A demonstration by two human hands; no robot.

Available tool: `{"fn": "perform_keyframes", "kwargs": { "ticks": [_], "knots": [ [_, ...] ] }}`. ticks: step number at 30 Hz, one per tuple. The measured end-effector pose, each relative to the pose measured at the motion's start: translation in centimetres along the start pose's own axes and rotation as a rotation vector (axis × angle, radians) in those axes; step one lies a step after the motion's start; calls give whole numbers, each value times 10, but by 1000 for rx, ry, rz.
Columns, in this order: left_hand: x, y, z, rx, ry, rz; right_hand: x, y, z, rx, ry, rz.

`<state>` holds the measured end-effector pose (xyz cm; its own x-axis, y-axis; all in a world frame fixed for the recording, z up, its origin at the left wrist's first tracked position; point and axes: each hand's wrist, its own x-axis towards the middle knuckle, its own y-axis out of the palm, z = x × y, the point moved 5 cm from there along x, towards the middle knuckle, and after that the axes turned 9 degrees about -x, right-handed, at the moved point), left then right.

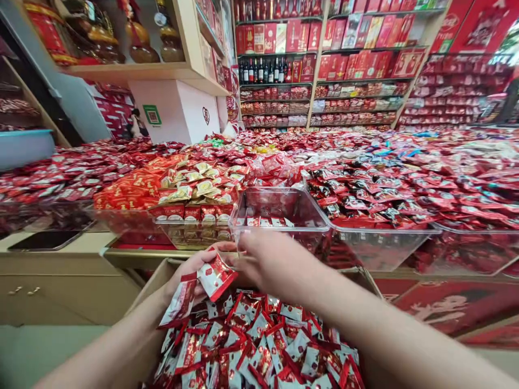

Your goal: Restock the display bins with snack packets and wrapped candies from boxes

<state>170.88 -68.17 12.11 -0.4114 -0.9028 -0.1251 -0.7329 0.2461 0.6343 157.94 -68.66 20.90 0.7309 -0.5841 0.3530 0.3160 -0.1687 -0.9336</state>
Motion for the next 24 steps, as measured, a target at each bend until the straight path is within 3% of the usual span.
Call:
{"fn": "perform_keyframes", "kwargs": {
  "ticks": [3,7,13,19,21,24],
  "knots": [
    [0,28,11,-105,-42,69,-37,13,30,171,-62,-78],
    [2,57,17,-211,-99,125,-59,20,38,156,-129,-256],
    [-8,70,16,-267,-160,268,-78,21,33,195,-112,-380],
    [-11,56,10,-120,-107,244,-72,-3,22,175,-124,-520],
    [-7,38,-5,50,11,134,-61,-25,6,122,-59,-577],
    [-4,-7,-35,420,274,-142,-37,-57,-27,51,95,-626]
  ]
}}
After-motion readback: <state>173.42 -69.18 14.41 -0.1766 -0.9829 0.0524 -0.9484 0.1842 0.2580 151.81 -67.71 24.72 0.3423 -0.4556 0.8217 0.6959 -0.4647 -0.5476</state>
